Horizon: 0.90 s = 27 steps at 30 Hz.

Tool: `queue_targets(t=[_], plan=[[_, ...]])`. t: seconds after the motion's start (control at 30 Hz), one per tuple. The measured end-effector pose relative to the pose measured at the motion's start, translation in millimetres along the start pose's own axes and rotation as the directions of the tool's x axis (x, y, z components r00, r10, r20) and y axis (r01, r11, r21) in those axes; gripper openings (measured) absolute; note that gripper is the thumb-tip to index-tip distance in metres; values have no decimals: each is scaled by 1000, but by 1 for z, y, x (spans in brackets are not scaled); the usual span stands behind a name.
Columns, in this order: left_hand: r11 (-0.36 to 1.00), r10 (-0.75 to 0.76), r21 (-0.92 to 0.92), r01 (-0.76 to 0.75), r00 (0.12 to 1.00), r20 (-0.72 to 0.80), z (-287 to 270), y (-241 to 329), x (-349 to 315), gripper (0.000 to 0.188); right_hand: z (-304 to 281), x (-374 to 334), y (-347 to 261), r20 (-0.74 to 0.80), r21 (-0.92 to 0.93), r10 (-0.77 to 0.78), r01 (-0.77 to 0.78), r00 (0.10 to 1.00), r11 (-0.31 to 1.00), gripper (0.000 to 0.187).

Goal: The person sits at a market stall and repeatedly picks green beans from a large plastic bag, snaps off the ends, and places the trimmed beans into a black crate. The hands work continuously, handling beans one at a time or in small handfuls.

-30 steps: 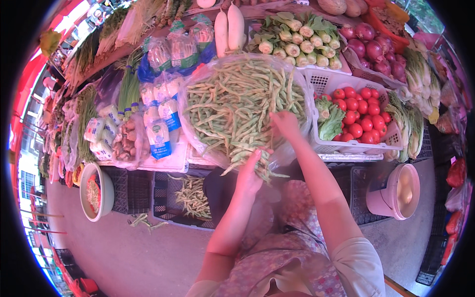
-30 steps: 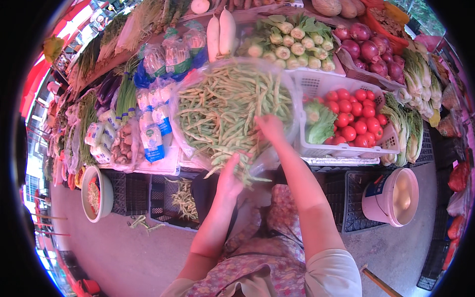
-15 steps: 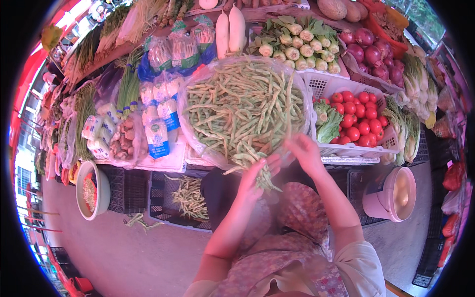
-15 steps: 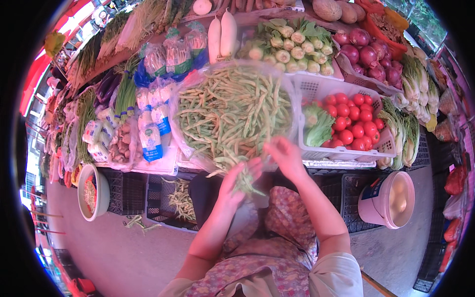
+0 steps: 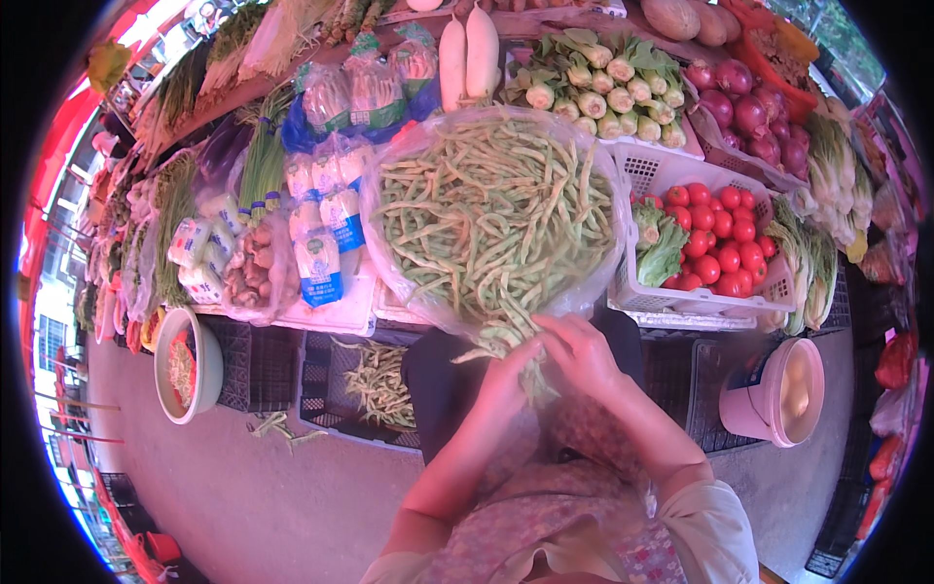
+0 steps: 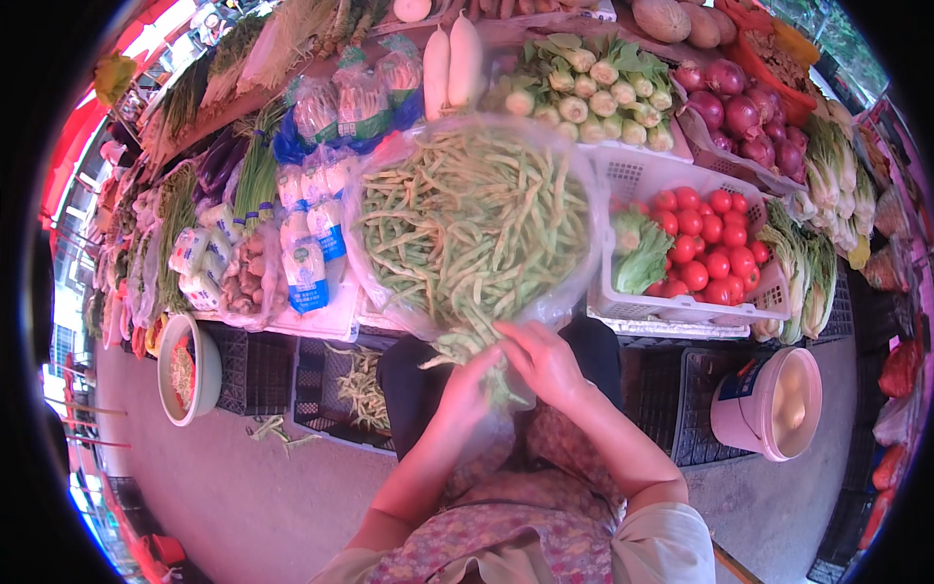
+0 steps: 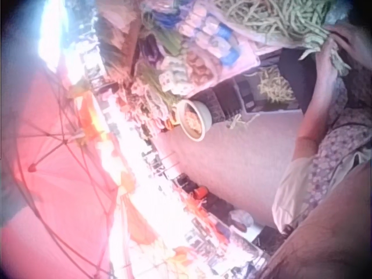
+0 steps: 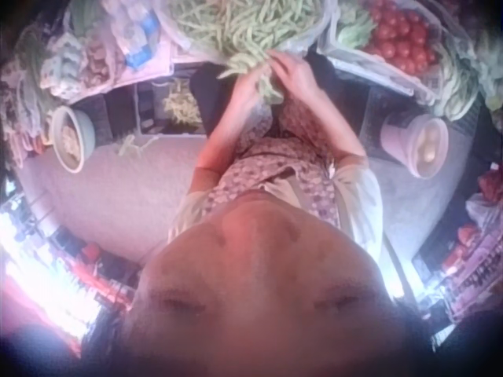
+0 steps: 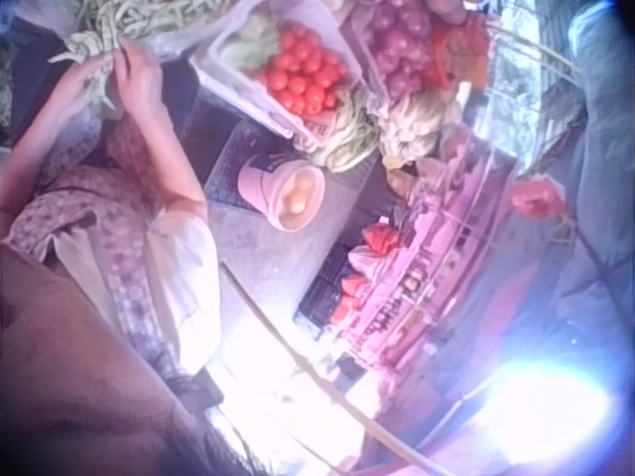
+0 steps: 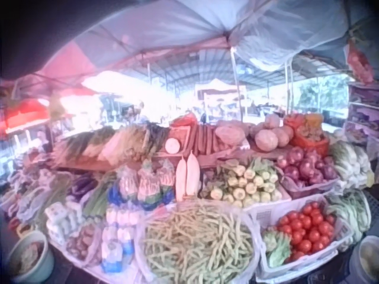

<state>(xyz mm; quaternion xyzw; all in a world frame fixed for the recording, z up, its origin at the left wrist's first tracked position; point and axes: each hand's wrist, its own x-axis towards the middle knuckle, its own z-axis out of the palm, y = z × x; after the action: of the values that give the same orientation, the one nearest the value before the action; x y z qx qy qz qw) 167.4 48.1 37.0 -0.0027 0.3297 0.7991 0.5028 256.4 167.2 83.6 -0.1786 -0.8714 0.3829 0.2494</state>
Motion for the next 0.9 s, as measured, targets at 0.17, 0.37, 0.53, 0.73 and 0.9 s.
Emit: queue_targets(t=[0.17,0.37,0.53,0.73,0.9], plan=[[985,-115,-135,109,993,-41,-11,4,13,37,-3,28,20,126,136,15,-33,992,990,20],[987,-113,-122,105,992,-56,-15,9,15,38,18,110,79,-7,-192,8,-9,1000,981,25],[991,-111,-78,108,993,-38,-13,10,10,35,39,144,100,119,-564,-52,111,992,818,28],[992,-84,-95,79,995,-45,-11,13,5,37,16,131,78,-36,-272,-85,72,996,960,25],[991,-63,-116,59,998,-25,-7,14,9,42,-21,92,33,-131,113,-68,83,989,990,20]])
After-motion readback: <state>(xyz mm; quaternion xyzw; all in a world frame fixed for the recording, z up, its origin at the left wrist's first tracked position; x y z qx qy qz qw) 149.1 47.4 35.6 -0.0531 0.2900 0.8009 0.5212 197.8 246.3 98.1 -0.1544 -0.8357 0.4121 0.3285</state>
